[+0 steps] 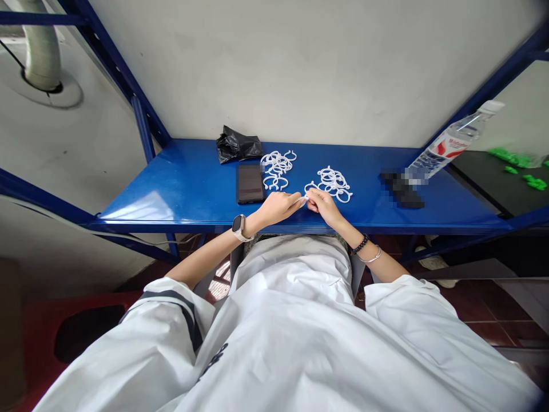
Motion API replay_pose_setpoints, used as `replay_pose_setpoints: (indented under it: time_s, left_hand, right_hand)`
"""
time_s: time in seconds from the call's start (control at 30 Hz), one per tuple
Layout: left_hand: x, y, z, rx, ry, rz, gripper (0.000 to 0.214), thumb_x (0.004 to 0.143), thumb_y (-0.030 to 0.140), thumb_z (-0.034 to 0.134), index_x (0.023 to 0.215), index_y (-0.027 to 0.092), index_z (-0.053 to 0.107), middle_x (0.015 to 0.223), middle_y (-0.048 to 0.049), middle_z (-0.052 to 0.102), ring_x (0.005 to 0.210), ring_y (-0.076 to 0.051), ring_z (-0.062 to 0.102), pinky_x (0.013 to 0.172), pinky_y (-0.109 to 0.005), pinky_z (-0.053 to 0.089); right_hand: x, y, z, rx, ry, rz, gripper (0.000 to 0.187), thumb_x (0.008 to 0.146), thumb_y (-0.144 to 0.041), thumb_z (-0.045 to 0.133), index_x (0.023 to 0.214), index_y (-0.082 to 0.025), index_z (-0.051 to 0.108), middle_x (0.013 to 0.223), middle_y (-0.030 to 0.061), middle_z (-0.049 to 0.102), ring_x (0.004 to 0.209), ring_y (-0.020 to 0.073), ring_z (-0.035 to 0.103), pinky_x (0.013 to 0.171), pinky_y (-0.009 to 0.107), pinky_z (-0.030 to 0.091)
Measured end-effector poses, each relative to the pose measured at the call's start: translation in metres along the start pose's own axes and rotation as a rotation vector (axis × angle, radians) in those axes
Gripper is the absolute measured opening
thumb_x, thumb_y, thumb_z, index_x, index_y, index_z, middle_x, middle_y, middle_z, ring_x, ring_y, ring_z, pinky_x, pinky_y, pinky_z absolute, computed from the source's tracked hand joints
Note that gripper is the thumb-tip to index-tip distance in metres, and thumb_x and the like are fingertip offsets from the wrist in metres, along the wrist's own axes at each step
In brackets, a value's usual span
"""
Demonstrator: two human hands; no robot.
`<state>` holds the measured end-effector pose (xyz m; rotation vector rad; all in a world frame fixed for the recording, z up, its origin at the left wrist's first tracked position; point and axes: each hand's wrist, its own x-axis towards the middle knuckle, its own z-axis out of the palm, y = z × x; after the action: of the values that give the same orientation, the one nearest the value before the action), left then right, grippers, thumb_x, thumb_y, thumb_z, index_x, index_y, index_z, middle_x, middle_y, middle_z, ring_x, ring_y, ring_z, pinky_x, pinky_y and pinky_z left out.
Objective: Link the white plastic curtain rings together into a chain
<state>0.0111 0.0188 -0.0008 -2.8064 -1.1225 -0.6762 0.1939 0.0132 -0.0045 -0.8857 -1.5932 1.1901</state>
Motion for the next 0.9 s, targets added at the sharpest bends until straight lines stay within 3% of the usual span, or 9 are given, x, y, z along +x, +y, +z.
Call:
replay_pose_setpoints:
  time_s: [0.37, 0.57, 0.9]
  left_hand:
    - [-0.0003, 0.0038, -0.0028, -0.046, -0.070, 0.011, 0.058, 0.103, 0.047, 0.013, 0.077, 0.018, 0.056, 0.056, -0.0060, 0.053, 0.046, -0.017, 0.044, 0.053, -0.030, 0.018]
    - [0.0011, 0.0051, -0.0037, 0.022, -0.128, -0.048, 0.053, 0.103, 0.040, 0.016, 0.081, 0.017, 0.058, 0.062, -0.0083, 0.059, 0.050, -0.018, 0.047, 0.053, -0.031, 0.018]
    - [0.0023, 0.0062, -0.0081, 0.021, -0.059, -0.150, 0.053, 0.105, 0.041, 0.014, 0.083, 0.017, 0.057, 0.062, -0.0069, 0.059, 0.053, -0.018, 0.051, 0.054, -0.030, 0.021]
  right_hand:
    - [0.0014, 0.0052, -0.0002, 0.011, 0.005, -0.014, 0.057, 0.081, -0.065, 0.061, 0.057, -0.021, 0.034, 0.052, -0.0080, 0.029, 0.044, 0.0046, 0.028, 0.044, 0.023, 0.021]
    - [0.0008, 0.0054, 0.0005, 0.008, 0.044, -0.013, 0.054, 0.086, -0.061, 0.058, 0.057, -0.020, 0.037, 0.053, -0.0063, 0.034, 0.045, 0.0055, 0.030, 0.045, 0.023, 0.025]
    - [-0.0007, 0.0012, 0.0009, 0.039, 0.117, 0.010, 0.042, 0.083, -0.057, 0.063, 0.069, -0.021, 0.044, 0.056, -0.0071, 0.037, 0.047, 0.0064, 0.034, 0.046, 0.022, 0.025]
